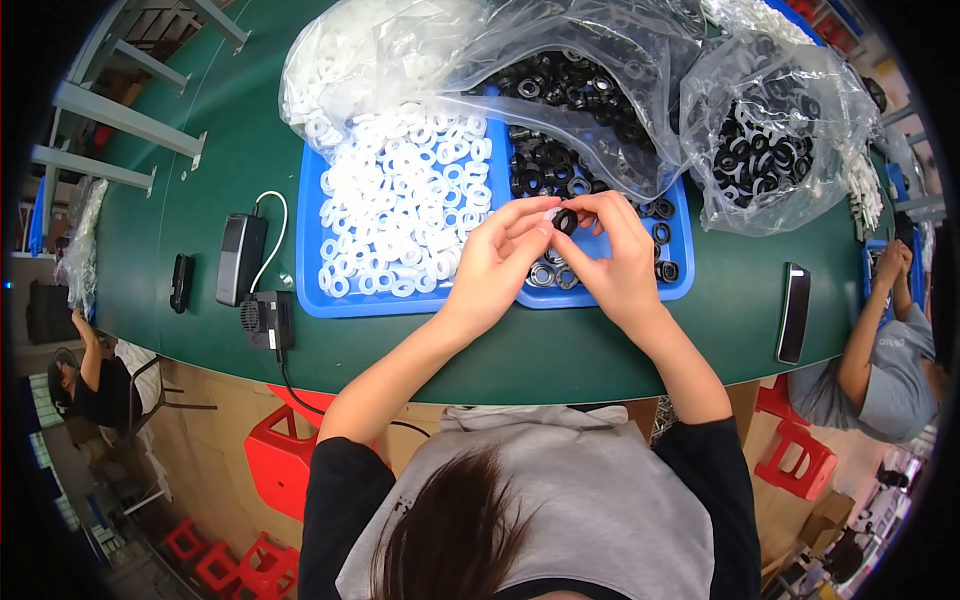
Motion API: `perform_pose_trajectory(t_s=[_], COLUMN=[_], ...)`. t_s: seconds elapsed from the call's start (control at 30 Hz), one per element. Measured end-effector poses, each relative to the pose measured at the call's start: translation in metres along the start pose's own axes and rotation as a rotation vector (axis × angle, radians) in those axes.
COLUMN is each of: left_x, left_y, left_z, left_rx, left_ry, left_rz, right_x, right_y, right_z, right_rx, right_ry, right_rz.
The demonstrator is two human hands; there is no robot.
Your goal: The person repeatedly takes white rings and black grommets from trays, fits the white rings into the black grommets by hand, and places the assembled pieces into a plastic bag.
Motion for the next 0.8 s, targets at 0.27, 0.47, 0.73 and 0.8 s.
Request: perform_pose_trajectory(t_s=[0.27, 0.47, 0.73, 0.8], left_x=[0.012, 0.015, 0.015, 0.016], left_y=[-0.004, -0.004, -0.006, -0.006], left_z=[0.010, 0.014, 0.021, 0.022], left_rx=[0.083, 0.147, 0.129, 0.103], left_ry=[0.065, 0.067, 0.155, 0.112], left_rz=[-0.027, -0.053, -0.066, -0.095], right_x=[-0.004, -0.004, -0.004, -0.002], right_y=[-0.012, -0.016, -0.019, -0.020], right_z=[-0.016, -0.016, -0.020, -0.022], right_rx=[-0.172, -0.217, -0.274, -0.277], right_ry=[-0.160, -0.146, -0.151, -0.163], right_rz=[0.221, 0.279, 0.291, 0.283])
Point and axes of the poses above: each hand's wrist, its own y-axis towards the middle knuckle, its own x-axis out of the palm, z = x × y, the point moved 8 cm from there along y, towards the middle knuckle, and after that the axes turned 10 degrees about -z, right-handed, at the moved point
